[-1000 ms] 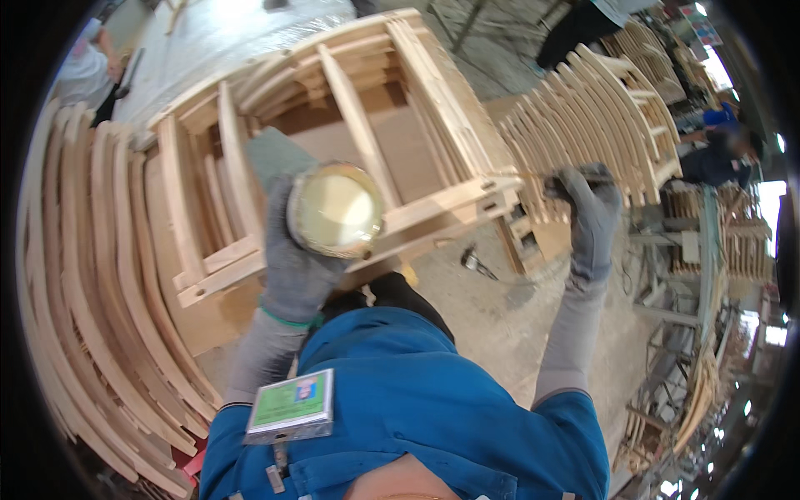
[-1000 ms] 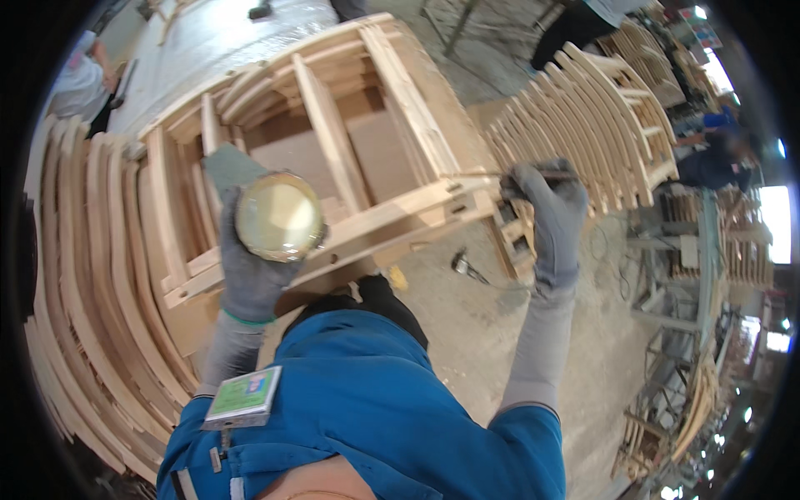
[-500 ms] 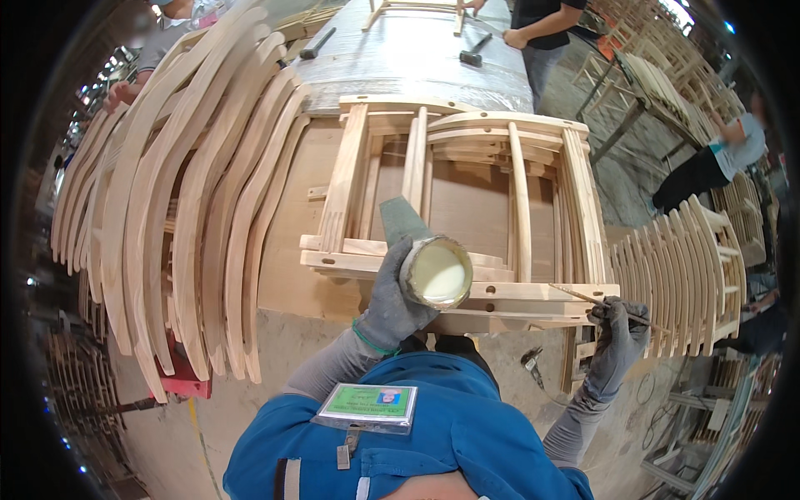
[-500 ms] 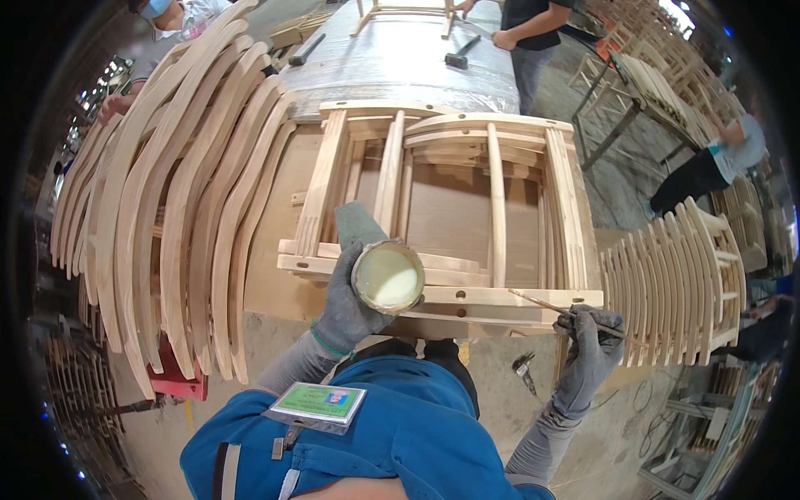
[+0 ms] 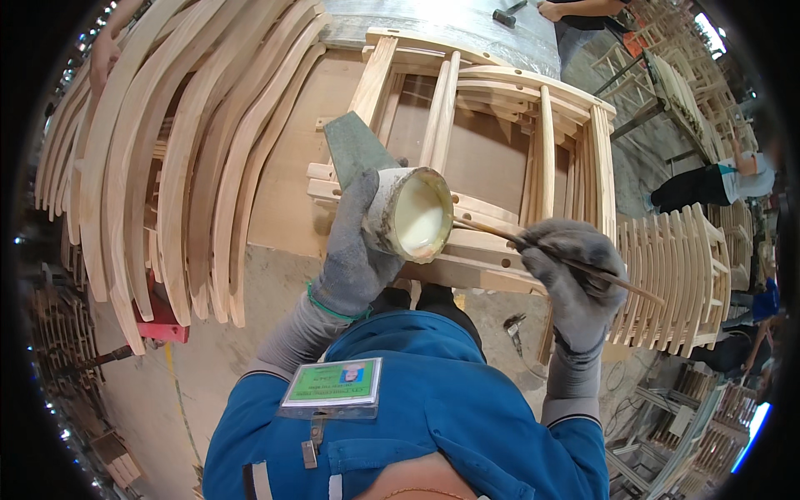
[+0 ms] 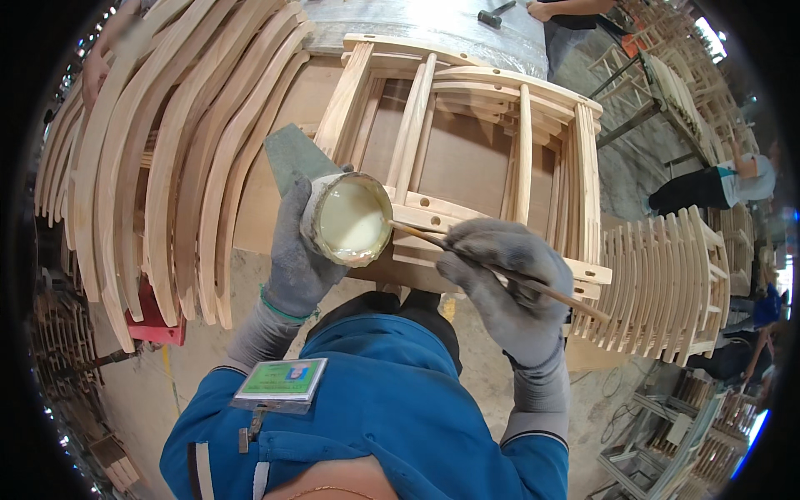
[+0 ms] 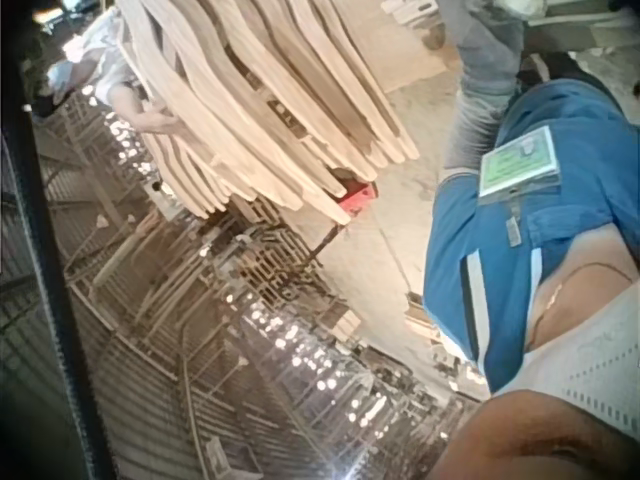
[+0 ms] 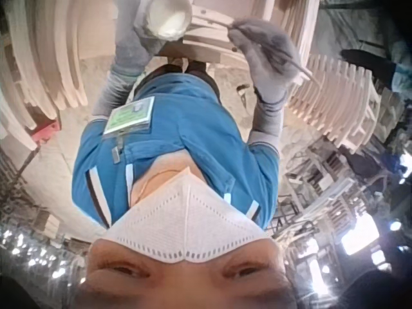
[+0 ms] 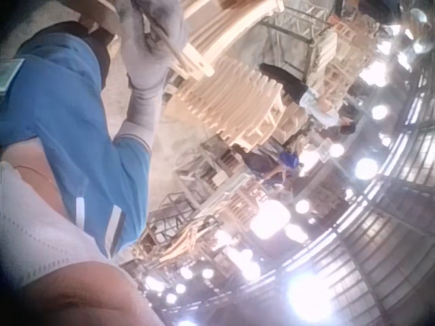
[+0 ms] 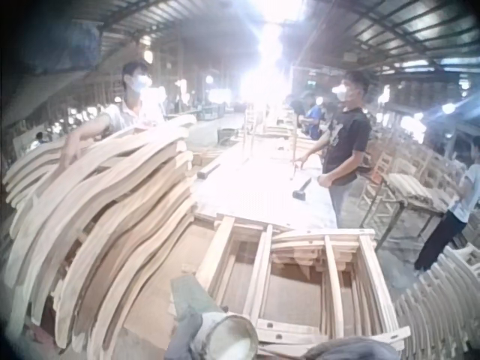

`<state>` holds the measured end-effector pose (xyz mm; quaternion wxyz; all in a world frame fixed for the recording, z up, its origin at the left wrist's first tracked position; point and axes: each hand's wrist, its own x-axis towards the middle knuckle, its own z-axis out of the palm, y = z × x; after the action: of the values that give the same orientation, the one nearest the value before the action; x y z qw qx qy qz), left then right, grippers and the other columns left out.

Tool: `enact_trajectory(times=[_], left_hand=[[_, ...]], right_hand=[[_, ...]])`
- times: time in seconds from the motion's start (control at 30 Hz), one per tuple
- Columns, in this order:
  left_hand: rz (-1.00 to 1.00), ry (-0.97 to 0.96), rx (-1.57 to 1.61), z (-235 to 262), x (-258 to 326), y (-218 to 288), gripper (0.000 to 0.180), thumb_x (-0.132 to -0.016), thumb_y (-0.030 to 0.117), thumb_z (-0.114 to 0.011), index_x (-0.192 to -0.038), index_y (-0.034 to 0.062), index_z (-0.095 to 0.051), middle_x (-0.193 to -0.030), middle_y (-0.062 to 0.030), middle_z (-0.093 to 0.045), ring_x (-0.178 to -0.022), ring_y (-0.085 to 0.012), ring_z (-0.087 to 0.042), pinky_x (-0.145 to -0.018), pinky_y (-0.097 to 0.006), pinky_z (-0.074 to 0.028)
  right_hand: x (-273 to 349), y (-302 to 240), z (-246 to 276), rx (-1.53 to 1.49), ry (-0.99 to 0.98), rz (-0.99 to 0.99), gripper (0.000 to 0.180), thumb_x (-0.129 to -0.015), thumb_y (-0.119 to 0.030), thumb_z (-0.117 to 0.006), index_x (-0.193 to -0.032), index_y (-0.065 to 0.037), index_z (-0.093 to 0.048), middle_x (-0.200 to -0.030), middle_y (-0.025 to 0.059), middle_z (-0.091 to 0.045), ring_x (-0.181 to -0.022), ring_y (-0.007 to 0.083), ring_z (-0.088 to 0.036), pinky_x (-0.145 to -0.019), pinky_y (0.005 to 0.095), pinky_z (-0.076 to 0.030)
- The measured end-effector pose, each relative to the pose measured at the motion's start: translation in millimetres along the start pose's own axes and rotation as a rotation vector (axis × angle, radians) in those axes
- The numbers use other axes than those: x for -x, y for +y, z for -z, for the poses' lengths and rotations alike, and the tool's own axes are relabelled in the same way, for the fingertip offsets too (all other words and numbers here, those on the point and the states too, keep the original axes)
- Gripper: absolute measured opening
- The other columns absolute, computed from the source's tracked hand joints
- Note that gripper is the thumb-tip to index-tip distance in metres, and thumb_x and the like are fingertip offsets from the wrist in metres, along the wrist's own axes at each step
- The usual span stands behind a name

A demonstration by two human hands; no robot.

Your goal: The person applies glue to the joints of wooden chair frames using a brush and a small container. They repeatedly dip the brush into the container and apply glue to various joints, then place the frames onto a stack.

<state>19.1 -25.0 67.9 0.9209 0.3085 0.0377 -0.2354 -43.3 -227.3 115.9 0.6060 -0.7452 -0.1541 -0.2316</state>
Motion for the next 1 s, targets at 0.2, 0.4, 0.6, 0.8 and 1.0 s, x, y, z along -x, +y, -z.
enact_trajectory(times=[0.2, 0.4, 0.6, 0.8, 1.0], left_hand=[[-0.226, -0.039, -0.36, 31, 3, -5, 0.055, -0.087, 0.012, -0.055, -0.135, 0.0033, -0.028, -0.127, -0.0161, -0.044, -0.117, -0.0253, -0.049, -0.096, -0.038, -0.046], [-0.194, 0.085, -0.304, 63, -9, -9, 0.051, -0.094, 0.038, -0.036, -0.131, 0.0035, -0.037, -0.127, -0.0209, -0.044, -0.114, -0.0332, -0.05, -0.095, -0.05, -0.045], [-0.245, 0.089, -0.102, 77, -10, 40, 0.052, -0.095, 0.04, -0.037, -0.128, 0.0009, -0.04, -0.122, -0.0216, -0.049, -0.11, -0.0347, -0.052, -0.097, -0.051, -0.043], [-0.38, 0.36, -0.005, 157, -38, 90, 0.034, -0.092, 0.02, -0.048, -0.12, 0.0011, -0.05, -0.119, -0.0145, -0.055, -0.108, -0.0278, -0.055, -0.093, -0.042, -0.047], [-0.428, 0.452, -0.16, 242, -118, 129, 0.028, -0.093, 0.016, -0.047, -0.115, -0.0011, -0.053, -0.111, -0.0113, -0.06, -0.099, -0.0212, -0.06, -0.087, -0.035, -0.05]], right_hand=[[-6, 0, -9, -0.168, 0.086, -0.118, 0.023, -0.072, 0.013, -0.066, -0.09, 0.003, -0.055, -0.09, 0.0186, -0.063, -0.082, 0.0235, -0.064, -0.07, 0.0307, -0.056], [-4, 13, 2, -0.184, 0.169, -0.177, 0.017, -0.076, 0.011, -0.06, -0.089, 0.004, -0.053, -0.088, 0.019, -0.062, -0.077, 0.0222, -0.064, -0.069, 0.0327, -0.056], [6, 43, 52, -0.133, 0.304, -0.242, 0.011, -0.076, 0.007, -0.059, -0.085, 0.004, -0.053, -0.083, 0.0202, -0.06, -0.067, 0.0241, -0.063, -0.062, 0.0333, -0.056], [26, 61, 56, -0.131, 0.394, -0.401, 0.008, -0.082, -0.002, -0.057, -0.089, 0.001, -0.054, -0.091, 0.0167, -0.057, -0.068, 0.0195, -0.06, -0.062, 0.0303, -0.053], [17, 68, 27, -0.04, 0.419, -0.412, 0.006, -0.078, -0.001, -0.059, -0.08, 0.0, -0.053, -0.072, 0.0094, -0.052, -0.064, 0.0155, -0.054, -0.061, 0.0271, -0.047]])
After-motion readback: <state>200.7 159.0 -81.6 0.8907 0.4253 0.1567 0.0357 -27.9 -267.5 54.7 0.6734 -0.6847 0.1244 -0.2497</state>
